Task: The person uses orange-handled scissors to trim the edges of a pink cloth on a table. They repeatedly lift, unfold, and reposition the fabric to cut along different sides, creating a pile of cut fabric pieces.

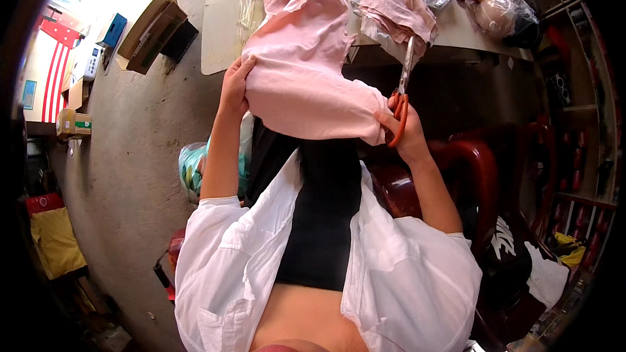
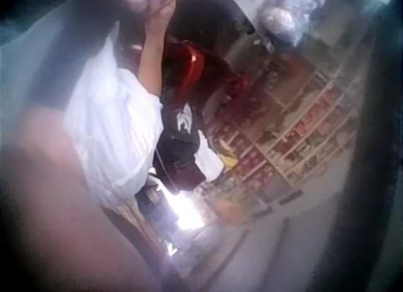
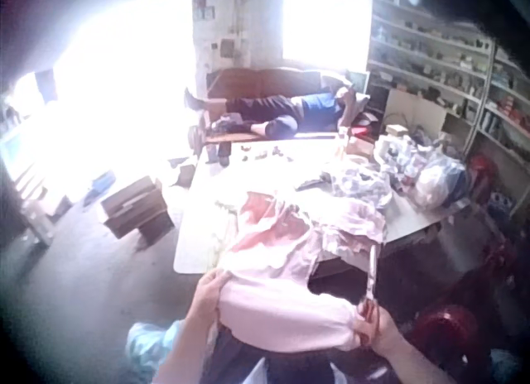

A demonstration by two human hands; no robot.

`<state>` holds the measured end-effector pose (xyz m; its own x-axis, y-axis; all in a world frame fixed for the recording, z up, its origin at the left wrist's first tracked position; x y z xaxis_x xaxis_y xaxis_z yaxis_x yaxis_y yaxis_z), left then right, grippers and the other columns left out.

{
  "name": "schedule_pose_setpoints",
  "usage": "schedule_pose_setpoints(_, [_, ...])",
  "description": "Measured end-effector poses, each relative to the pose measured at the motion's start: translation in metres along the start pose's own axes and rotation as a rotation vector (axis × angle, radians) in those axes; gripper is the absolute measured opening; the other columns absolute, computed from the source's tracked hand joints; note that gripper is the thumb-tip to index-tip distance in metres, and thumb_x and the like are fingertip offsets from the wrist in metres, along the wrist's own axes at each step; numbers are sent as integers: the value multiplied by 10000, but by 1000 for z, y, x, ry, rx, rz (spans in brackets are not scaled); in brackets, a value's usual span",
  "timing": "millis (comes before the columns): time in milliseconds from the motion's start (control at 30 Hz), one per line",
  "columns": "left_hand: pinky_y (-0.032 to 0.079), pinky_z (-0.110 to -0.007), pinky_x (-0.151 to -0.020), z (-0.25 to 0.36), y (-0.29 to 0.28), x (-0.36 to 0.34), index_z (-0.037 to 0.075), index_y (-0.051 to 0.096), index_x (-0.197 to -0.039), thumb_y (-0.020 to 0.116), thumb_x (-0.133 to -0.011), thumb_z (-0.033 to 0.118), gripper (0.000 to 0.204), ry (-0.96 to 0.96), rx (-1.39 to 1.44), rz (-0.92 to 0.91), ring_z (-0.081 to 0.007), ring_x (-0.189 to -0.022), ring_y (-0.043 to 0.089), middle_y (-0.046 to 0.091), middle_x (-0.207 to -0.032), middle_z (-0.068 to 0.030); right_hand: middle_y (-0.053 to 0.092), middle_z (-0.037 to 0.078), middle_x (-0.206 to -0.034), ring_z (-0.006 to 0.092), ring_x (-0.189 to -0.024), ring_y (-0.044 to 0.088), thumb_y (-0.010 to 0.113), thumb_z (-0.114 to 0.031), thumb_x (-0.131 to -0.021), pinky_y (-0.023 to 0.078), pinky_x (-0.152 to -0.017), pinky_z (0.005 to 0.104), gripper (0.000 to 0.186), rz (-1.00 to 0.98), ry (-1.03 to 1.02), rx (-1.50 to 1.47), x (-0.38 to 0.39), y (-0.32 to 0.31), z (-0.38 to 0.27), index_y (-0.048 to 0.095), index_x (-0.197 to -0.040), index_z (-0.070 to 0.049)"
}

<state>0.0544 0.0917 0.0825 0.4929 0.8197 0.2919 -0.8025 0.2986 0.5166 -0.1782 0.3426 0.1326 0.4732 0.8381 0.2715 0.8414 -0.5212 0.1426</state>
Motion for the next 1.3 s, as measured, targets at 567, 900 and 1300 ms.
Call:
schedule_pose_setpoints(567, [418, -200, -617, -50, -85, 20, 5, 558, -1046, 677, -832, 177, 299, -88, -539, 76, -50, -640, 496, 594, -784, 8, 525, -2, -742, 71, -656, 494, 727, -249, -820, 431, -602, 227, 343, 106, 173, 401, -1, 3, 42, 507, -938, -14])
schedule_pose_setpoints(900, [439, -390, -885, -29, -19, -48, 3, 543, -1111, 756, -700, 214, 509, 782, -1237, 203, -330, -1015, 522, 537, -1077, -184, 629, 63, -985, 112, -889, 585, 703, -138, -836, 471, -817, 248, 316, 102, -53, 442, -49, 28, 72, 509, -1037, 9])
schedule_pose_setpoints(1300, [239, -447, -1100, -23, 103, -184, 23, 309, -1355, 781, -638, 378, 929, 975, -1535, 180, -401, -1318, 277, 314, -1392, -238, 584, 147, -867, 264, -826, 608, 739, -228, -770, 472, -755, 341, 423, 66, -46, 613, -37, 52, 68, 485, -1025, -5])
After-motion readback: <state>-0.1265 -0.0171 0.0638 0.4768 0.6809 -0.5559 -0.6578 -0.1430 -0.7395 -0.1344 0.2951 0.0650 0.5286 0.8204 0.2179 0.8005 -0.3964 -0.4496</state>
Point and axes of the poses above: each hand's wrist, its own x-axis away from the middle knuckle, its own y-axis out of the palm, z = x × y, the point moved 2 cm from there along -x, towards the middle knuckle
